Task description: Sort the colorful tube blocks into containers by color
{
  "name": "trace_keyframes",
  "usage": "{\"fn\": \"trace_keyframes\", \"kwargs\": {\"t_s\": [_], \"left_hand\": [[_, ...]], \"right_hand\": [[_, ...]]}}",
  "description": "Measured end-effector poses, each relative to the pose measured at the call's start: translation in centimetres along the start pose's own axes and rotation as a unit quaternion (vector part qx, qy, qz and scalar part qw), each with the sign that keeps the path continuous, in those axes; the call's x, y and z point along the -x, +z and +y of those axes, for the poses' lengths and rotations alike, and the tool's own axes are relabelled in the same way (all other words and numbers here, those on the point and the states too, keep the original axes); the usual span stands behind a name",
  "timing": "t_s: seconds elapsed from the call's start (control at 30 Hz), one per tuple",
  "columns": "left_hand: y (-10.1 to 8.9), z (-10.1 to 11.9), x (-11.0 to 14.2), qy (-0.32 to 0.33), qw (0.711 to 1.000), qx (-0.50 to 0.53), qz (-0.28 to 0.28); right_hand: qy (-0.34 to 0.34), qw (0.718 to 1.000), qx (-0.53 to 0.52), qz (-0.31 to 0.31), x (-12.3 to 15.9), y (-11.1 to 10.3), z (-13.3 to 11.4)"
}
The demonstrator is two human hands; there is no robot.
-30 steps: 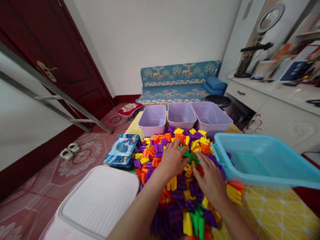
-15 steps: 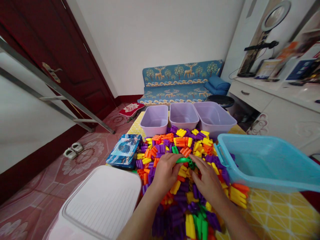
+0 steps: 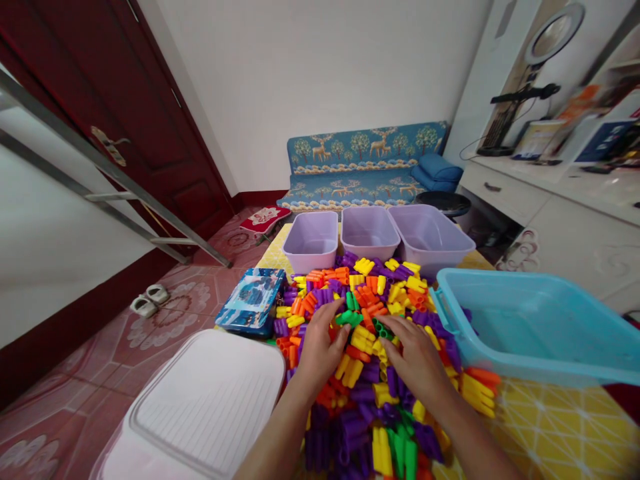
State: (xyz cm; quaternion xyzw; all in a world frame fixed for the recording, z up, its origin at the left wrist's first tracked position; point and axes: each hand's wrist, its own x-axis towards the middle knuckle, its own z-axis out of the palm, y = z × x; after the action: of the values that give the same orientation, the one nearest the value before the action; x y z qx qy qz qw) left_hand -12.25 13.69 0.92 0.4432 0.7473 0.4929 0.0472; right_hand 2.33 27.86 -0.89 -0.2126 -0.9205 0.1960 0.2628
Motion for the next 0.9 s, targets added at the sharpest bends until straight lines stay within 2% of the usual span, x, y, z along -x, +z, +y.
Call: {"fn": "trace_keyframes", "kwargs": {"t_s": [0.13, 0.33, 0.4, 0.63, 0.9], "left_hand": [[0.1, 0.1, 0.6, 0.02, 0.999, -0.034, -0.008], [0.3, 0.4, 1.0, 0.059, 0.997, -0.04, -0.009], [0.3, 0.5, 1.1, 0.07, 0.997, -0.036, -0.017], [0.3, 0.6, 1.2, 0.061, 0.997, -0.032, -0.029], [0.5, 0.4, 1.2, 0.073, 0.995, -0.054, -0.034]], "right_hand": [[-0.004, 0.999, -0.017, 0.028, 0.1, 0.0, 0.0], [-0.013, 0.988, -0.085, 0.13, 0.7, -0.9, -1.2], [-0.008, 0.988, -0.087, 0.123, 0.9, -1.1, -1.6], [0.06, 0.993, -0.091, 0.041, 1.3, -0.4, -1.1], [0.083, 0.987, -0.13, 0.032, 1.7, -0.7, -0.8]]}}
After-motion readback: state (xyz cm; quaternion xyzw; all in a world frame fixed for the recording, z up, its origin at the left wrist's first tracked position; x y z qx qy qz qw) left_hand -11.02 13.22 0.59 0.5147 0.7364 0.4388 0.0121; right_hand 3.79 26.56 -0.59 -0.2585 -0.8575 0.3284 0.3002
